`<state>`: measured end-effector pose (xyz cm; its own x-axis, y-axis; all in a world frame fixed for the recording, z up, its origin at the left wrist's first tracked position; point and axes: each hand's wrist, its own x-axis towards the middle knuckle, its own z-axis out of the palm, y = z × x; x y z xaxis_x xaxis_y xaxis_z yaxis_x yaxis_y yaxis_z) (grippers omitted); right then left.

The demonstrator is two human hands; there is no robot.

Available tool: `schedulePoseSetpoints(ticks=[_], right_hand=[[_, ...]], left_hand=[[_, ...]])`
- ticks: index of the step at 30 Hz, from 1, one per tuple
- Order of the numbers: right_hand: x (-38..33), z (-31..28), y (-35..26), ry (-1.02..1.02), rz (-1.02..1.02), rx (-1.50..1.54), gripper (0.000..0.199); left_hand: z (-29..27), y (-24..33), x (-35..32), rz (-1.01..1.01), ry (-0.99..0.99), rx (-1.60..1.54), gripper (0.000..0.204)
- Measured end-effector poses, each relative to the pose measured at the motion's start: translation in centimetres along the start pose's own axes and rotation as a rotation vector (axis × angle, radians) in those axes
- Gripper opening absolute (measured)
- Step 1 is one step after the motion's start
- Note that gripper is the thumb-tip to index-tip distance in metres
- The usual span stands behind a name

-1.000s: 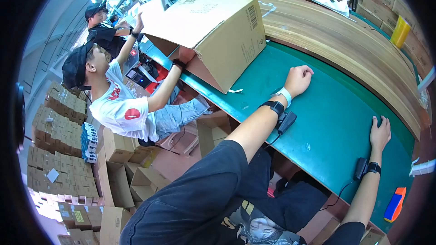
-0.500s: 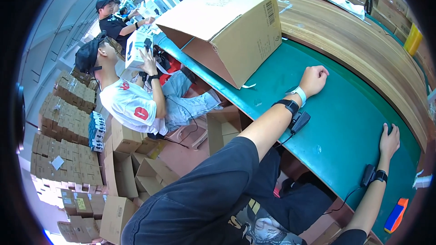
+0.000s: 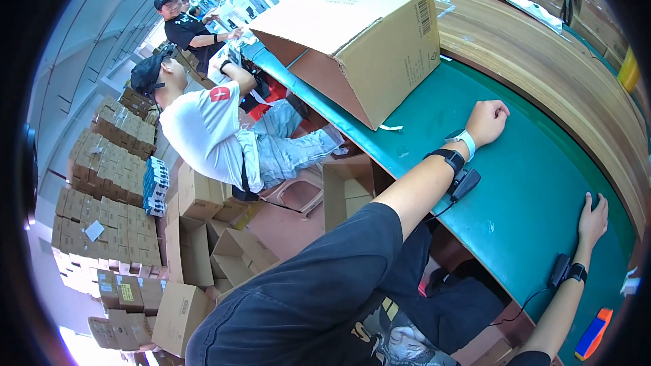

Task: The person fills a cardboard box with smaller product boxes, closes the flaps, and seals the seams with a tape dispenser. Finally, the person lifts the sealed box and places it onto a stack of other boxes.

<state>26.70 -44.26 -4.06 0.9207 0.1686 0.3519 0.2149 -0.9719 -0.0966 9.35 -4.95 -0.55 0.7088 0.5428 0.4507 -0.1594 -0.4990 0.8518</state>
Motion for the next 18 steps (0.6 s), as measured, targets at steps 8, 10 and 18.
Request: schedulePoseSetpoints(ticks=[8, 10, 18], right_hand=[[0.4, 0.7, 0.4, -0.054, 0.005, -0.054, 0.061], [0.7, 0.9, 0.7, -0.042, 0.009, -0.046, 0.062], [0.7, 1.4, 0.4, -0.024, 0.007, -0.038, 0.063]], left_hand=[[-0.2, 0.0, -0.2, -0.022, 0.006, 0.017, 0.015], [-0.1, 0.1, -0.1, -0.027, -0.004, -0.002, 0.015], [-0.5, -0.1, 0.0, -0.027, -0.001, -0.016, 0.014]])
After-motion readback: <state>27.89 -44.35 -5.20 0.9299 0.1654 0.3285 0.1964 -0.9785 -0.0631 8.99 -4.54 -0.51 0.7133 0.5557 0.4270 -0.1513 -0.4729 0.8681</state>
